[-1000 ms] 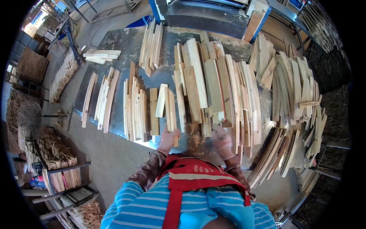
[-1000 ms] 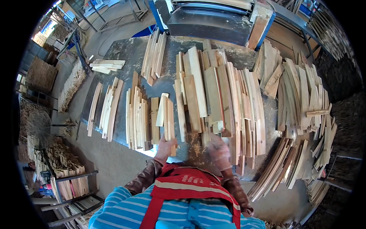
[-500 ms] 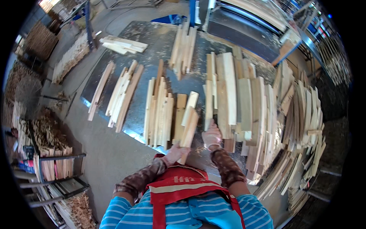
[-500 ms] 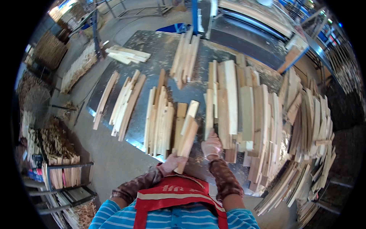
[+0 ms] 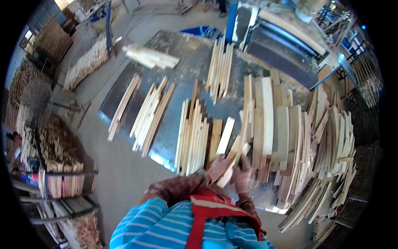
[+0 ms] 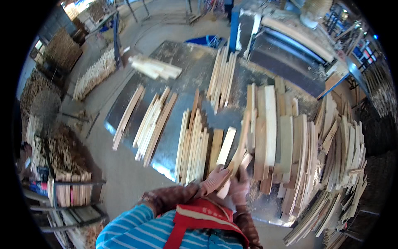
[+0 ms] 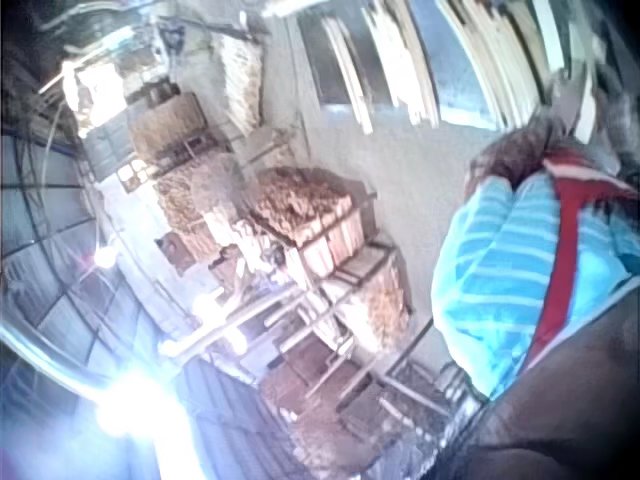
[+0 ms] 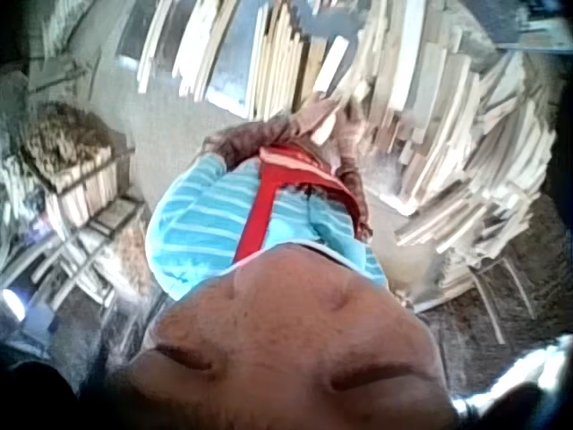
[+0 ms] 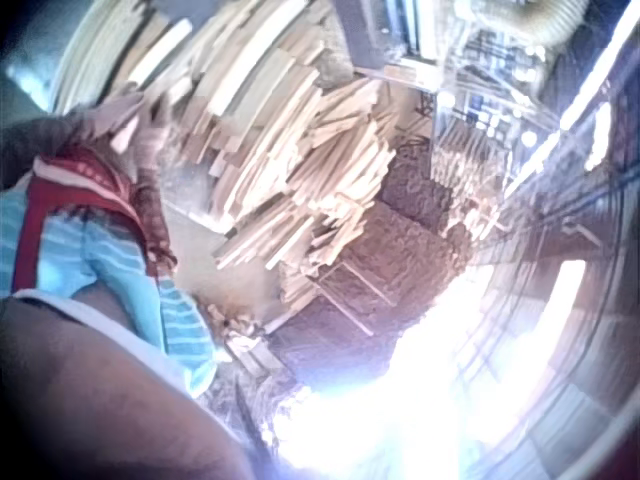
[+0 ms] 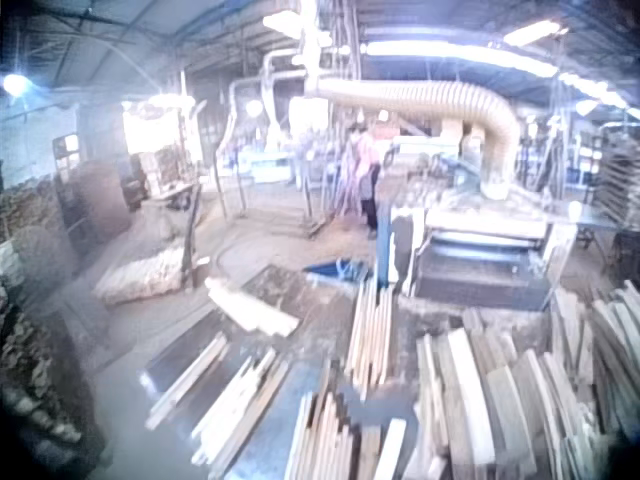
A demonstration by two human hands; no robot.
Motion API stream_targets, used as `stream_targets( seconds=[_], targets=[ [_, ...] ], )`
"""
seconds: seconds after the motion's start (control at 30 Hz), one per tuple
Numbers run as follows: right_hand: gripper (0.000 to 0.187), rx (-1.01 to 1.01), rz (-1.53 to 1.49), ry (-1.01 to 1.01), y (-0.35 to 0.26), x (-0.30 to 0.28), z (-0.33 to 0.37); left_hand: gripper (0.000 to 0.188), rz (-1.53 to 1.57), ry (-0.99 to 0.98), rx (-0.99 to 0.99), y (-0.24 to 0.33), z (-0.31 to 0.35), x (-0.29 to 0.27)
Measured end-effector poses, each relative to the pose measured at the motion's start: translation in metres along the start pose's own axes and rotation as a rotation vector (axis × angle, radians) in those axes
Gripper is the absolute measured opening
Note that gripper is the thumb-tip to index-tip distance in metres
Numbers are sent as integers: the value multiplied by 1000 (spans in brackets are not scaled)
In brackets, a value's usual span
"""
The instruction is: The person sorts and stacks wooden planks on a workbench in a workshop. They pick up planks, inspect them, and arrange them into neat piles, occasionally moving to different stacks. The person wears gloves and an apron while handling the wood.
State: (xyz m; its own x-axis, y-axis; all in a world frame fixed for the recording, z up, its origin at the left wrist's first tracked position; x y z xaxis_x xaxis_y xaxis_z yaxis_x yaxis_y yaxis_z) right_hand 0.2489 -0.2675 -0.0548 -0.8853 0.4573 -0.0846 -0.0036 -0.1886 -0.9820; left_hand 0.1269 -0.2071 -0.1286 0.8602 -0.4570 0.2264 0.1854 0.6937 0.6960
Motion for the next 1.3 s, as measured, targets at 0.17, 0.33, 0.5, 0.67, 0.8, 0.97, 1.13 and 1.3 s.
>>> stream_targets(
  seconds=[0.17,0.33,0.5,0.67,0.8,0.97,1.13,1.3],
  targets=[
    [38,-126,-34,-329,27,103,-1,30,188,57,187,64,1,-60],
    [55,-270,581,-438,-29,133,-70,29,35,389,253,86,5,-205],
    [70,24,868,-156,2,100,-131,59,-981,859,250,97,13,-301],
    [76,59,1084,-169,53,73,-121,84,-1417,1035,134,48,-6,-377],
    [82,-5,1150,-191,58,54,-104,97,-1394,1061,115,54,1,-376],
    [89,290,1205,-202,44,67,-112,102,-1346,1040,-44,67,19,-370],
    [87,416,1202,-304,22,72,-133,106,-1348,1004,-100,73,13,-371],
    [67,618,783,-66,75,33,-140,97,-1219,988,223,104,16,-310]
  ],
)
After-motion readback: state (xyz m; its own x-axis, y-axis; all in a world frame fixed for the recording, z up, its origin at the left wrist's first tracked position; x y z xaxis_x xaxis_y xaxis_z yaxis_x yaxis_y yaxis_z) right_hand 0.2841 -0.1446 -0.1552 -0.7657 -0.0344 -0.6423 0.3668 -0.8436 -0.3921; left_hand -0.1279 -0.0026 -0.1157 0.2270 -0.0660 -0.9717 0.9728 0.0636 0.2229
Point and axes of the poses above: each hand's wrist, its own z-axis away from the middle knuckle, its own x-axis out of the palm, y = z × x, the point moved 5 cm from there along -z, towards the middle knuckle, and after that the axes turned 3 degrees about -y, right-handed, at the moved point
